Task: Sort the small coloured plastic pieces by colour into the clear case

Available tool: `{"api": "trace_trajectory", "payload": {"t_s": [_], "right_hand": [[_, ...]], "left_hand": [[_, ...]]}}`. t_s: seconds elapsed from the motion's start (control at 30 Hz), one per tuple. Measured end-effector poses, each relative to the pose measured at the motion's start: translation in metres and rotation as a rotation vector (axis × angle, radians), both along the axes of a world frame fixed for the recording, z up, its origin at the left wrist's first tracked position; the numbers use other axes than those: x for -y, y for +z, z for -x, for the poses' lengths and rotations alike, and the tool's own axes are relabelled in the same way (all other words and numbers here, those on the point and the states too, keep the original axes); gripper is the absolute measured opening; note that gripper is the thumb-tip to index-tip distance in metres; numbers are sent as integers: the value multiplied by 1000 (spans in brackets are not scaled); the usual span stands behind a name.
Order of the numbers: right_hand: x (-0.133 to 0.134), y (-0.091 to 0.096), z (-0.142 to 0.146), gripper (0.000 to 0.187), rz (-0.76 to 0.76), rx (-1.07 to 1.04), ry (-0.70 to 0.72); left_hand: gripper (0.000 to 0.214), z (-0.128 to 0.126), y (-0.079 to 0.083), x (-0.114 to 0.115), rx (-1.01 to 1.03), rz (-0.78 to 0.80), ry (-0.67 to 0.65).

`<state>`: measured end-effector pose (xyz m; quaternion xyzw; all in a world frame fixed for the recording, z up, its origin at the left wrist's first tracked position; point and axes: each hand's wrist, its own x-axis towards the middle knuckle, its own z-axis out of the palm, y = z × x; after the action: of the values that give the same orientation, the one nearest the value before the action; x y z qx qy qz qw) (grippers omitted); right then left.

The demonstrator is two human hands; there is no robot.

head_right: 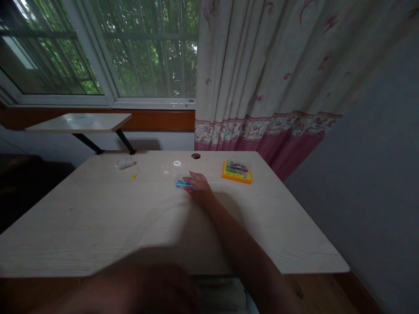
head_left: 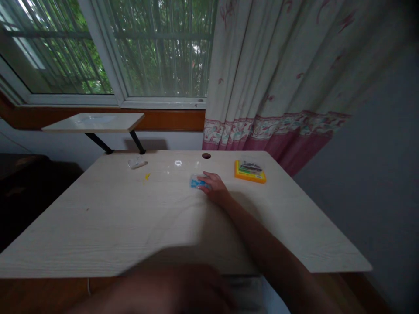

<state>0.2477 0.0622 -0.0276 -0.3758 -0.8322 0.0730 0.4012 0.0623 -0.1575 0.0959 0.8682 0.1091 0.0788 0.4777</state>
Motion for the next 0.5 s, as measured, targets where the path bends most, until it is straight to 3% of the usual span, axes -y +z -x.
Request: {"api": "trace_trajectory", "payload": {"t_s": [0.03, 0.13, 0.2, 0.27, 0.33, 0.4, 0.5], "right_hand": [[3, 5, 2, 40, -18, -37, 7], [15, 19, 11, 45, -79, -107, 39], [24, 26, 18, 45, -105, -92, 73], [31, 26, 24, 48, -116, -41, 117], [35, 21, 28, 51, -136, 14, 157], [35, 13, 30, 49, -170, 39, 173], [35, 4, 31, 39, -206, 41, 171]], "left_hand": [[38, 11, -1, -19, 13, -30, 103], [49, 37, -18, -77, 152, -332, 723], [80, 48, -42, -115, 195, -413, 936], [104, 54, -68, -143, 276, -318, 965], [105, 57, -87, -160, 345, -102, 915], [96, 60, -96, -165, 336, 20, 863], [86, 66, -94, -164, 343, 123, 810]]}}
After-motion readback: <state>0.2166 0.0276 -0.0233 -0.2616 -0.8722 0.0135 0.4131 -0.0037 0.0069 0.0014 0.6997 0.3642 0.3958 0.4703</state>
